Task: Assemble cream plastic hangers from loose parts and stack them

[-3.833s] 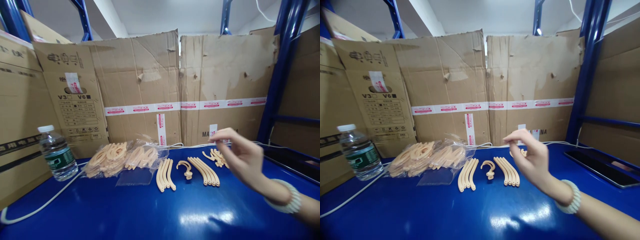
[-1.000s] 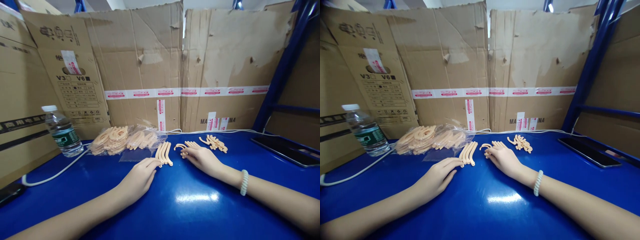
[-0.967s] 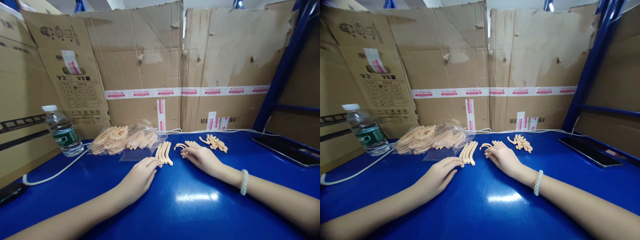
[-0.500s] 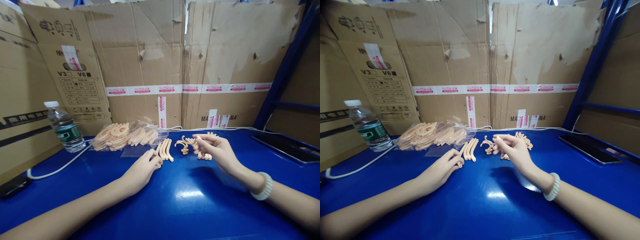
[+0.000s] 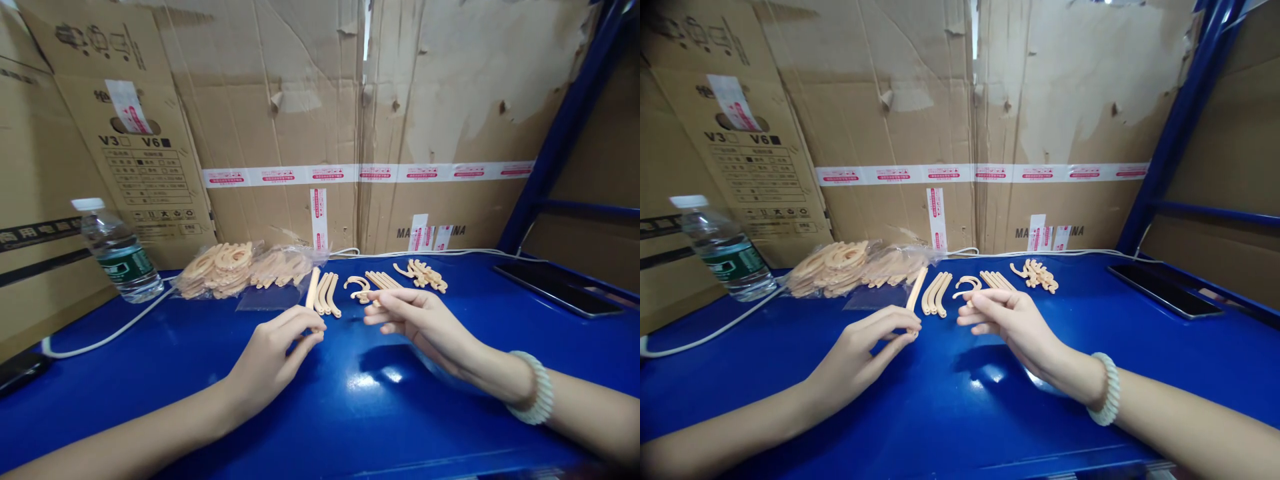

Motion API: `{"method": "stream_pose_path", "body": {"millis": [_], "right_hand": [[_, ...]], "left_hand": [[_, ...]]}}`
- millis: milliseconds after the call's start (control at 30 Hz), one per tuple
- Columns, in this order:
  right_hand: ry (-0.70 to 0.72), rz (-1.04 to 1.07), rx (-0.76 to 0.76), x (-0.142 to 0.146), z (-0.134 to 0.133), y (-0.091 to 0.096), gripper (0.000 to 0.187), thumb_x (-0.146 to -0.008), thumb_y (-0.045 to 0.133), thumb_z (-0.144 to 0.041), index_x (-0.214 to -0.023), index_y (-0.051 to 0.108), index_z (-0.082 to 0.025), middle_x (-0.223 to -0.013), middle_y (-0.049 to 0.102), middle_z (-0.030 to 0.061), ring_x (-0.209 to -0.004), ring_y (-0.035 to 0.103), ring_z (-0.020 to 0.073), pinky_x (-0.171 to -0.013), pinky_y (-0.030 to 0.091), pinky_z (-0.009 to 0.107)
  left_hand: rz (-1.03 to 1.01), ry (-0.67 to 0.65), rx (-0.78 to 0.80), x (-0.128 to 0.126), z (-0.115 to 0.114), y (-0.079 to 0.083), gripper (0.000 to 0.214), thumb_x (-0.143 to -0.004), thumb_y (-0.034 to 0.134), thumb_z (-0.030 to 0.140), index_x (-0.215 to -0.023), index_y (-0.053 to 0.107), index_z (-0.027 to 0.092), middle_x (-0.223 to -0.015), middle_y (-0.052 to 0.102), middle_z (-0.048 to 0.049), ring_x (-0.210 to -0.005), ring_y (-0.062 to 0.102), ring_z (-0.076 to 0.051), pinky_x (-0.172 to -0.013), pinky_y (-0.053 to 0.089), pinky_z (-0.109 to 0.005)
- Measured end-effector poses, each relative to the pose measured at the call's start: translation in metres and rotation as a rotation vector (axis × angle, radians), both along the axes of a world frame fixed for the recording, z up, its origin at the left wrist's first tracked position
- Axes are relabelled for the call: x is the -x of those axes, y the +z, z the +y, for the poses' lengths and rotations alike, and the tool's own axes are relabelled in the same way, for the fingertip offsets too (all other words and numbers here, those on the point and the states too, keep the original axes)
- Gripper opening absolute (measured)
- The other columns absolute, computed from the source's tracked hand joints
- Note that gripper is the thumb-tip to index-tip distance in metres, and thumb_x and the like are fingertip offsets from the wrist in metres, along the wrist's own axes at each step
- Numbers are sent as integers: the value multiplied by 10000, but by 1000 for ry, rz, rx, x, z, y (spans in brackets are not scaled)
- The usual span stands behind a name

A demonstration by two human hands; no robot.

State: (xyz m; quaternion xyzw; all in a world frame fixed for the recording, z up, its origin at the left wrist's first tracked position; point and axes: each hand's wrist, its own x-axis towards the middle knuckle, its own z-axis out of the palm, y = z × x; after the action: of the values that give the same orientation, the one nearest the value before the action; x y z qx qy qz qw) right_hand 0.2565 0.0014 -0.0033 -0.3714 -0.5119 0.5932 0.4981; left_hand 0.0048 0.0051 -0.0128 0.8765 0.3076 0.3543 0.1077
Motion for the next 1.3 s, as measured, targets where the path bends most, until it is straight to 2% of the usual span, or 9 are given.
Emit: {"method": "stream_pose_path", "body": {"millis": [200, 333, 500, 533, 600, 667, 767, 1100, 1300], "right_hand": [[75, 8, 36, 9, -1, -13, 366, -674, 826, -350, -813, 539, -169, -835, 728, 52, -781, 707, 171, -641, 539, 227], [100, -5, 44, 12, 0, -16, 489, -668, 830, -354, -729, 369, -200, -850, 723, 49, -784, 705, 169, -628, 532, 221], [72, -10, 73, 11, 2, -17, 498, -666, 840, -320, -944, 444, -200, -871, 733, 55, -799, 706, 163, -677, 544, 239], [77, -7, 76, 11, 2, -17, 509, -671, 838, -315, -992, 460, -198, -879, 734, 54, -808, 705, 160, -690, 545, 240], [102, -11, 83, 12, 2, -18, 467, -671, 837, -317, -977, 510, -186, -889, 737, 58, -832, 703, 161, -704, 546, 237], [136, -21, 83, 14, 2, -19, 386, -655, 843, -325, -863, 557, -169, -889, 739, 62, -858, 699, 169, -711, 547, 234], [178, -18, 49, 17, 2, -20, 318, -635, 850, -314, -771, 614, -150, -911, 733, 59, -869, 687, 161, -721, 550, 226], [264, -91, 56, 15, 0, -19, 263, -694, 814, -325, -830, 701, -132, -865, 716, 48, -812, 679, 135, -759, 563, 237], [301, -86, 83, 15, 0, -14, 270, -676, 827, -315, -805, 692, -121, -810, 717, 45, -792, 686, 138, -797, 555, 261]], "left_hand": [[-334, -18, 426, -9, -2, 0, 94, -836, 634, 212, -779, 699, 176, -888, 686, -36, -820, 653, -161, -740, 523, -249], [-481, -39, 701, -13, 2, -6, 148, -745, 703, 218, -772, 567, 166, -757, 635, 1, -721, 660, -148, -702, 541, -266], [-657, -74, 851, -17, 2, -6, 675, -629, 774, 169, -1188, 406, 256, -1022, 596, -18, -717, 686, -157, -683, 560, -315], [-652, -82, 879, -17, 2, -5, 703, -629, 778, 176, -1217, 400, 247, -1022, 606, -30, -729, 686, -165, -693, 557, -325], [-588, -89, 937, -18, 2, -4, 517, -649, 779, 204, -1081, 497, 182, -898, 643, -29, -753, 675, -177, -712, 537, -323], [-519, -94, 908, -19, 2, -4, 286, -675, 769, 224, -809, 525, 158, -748, 626, -3, -754, 647, -170, -704, 506, -294], [-452, -96, 756, -21, 1, -5, 264, -711, 735, 218, -654, 484, 160, -683, 569, 23, -708, 586, -139, -655, 449, -250], [-453, -108, 722, -30, -1, -14, 173, -728, 720, 228, -750, 561, 165, -759, 625, -2, -730, 601, -158, -662, 451, -256], [-414, -96, 536, -31, -8, -8, 129, -777, 679, 224, -733, 578, 157, -762, 632, -30, -734, 606, -177, -667, 468, -276]]}}
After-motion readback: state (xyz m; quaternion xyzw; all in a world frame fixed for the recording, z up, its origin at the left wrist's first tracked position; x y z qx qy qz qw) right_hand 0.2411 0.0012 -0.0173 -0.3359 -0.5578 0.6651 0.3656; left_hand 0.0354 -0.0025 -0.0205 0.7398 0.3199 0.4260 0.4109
